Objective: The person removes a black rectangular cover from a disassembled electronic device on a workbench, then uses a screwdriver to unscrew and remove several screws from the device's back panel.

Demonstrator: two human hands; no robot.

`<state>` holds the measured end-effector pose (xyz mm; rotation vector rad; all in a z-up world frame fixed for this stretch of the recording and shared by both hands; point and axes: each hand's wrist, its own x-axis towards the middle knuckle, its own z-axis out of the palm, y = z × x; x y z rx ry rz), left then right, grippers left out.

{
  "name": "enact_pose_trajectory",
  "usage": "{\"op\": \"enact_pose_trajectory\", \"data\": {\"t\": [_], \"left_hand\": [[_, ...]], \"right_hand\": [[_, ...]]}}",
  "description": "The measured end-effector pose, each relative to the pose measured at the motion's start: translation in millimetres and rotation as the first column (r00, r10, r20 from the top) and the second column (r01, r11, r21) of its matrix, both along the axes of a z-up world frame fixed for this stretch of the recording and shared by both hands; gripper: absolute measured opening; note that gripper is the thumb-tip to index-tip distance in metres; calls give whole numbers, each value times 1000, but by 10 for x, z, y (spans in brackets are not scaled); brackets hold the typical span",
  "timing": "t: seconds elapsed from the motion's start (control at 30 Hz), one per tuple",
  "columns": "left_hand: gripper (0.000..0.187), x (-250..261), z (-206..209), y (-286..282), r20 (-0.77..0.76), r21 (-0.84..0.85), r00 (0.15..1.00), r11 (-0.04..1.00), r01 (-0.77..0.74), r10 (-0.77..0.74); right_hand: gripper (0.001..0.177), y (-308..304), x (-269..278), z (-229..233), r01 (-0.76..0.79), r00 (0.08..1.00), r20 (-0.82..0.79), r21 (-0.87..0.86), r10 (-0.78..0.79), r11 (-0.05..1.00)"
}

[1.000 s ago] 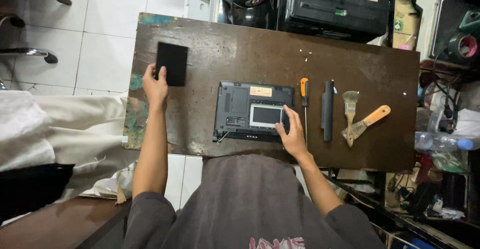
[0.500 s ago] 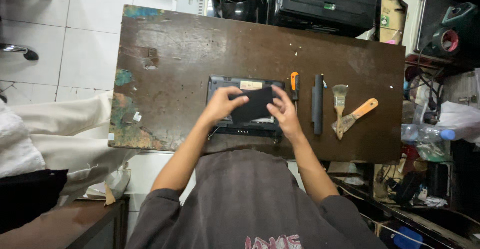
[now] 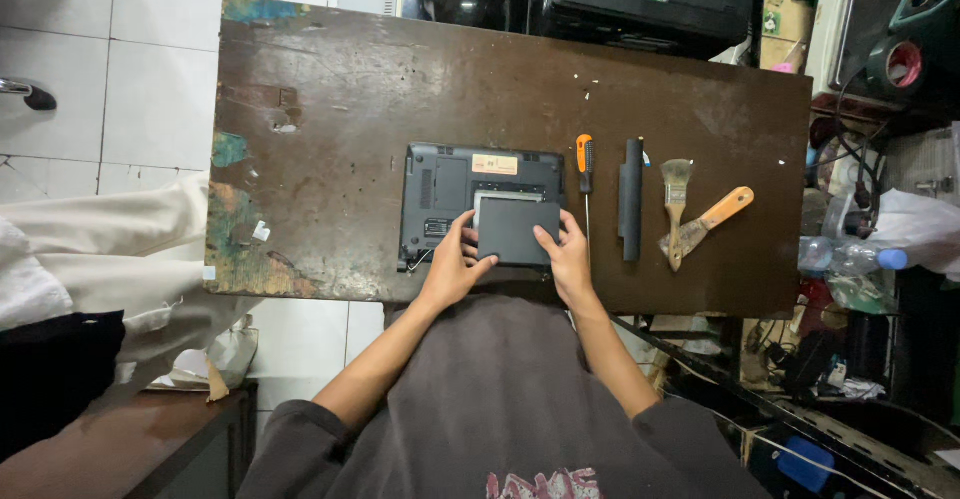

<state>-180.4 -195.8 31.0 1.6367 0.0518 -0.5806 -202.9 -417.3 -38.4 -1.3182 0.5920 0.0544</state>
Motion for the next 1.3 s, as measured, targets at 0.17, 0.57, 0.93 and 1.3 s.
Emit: {"op": "enact_pose_trajectory", "data": {"t": [0.17, 0.57, 0.93, 1.3], "left_hand": [[70, 121, -146, -26, 166, 139, 985, 990, 22, -45], [63, 78, -710, -13, 0, -147, 983, 973, -180, 182], [12, 519, -240, -109, -12, -196, 931, 912, -360, 365], [10, 649, -91, -436, 304, 205, 902, 945, 254, -308]], "right_hand": [[48, 45, 213, 32, -46, 999, 24, -43, 47, 998], [23, -411, 162, -1026, 5, 1000, 27, 65, -7, 998], [20, 15, -14, 634, -229, 970, 22, 404, 241, 886], [41, -117, -367, 440, -233, 969, -16, 262, 245, 937]]}}
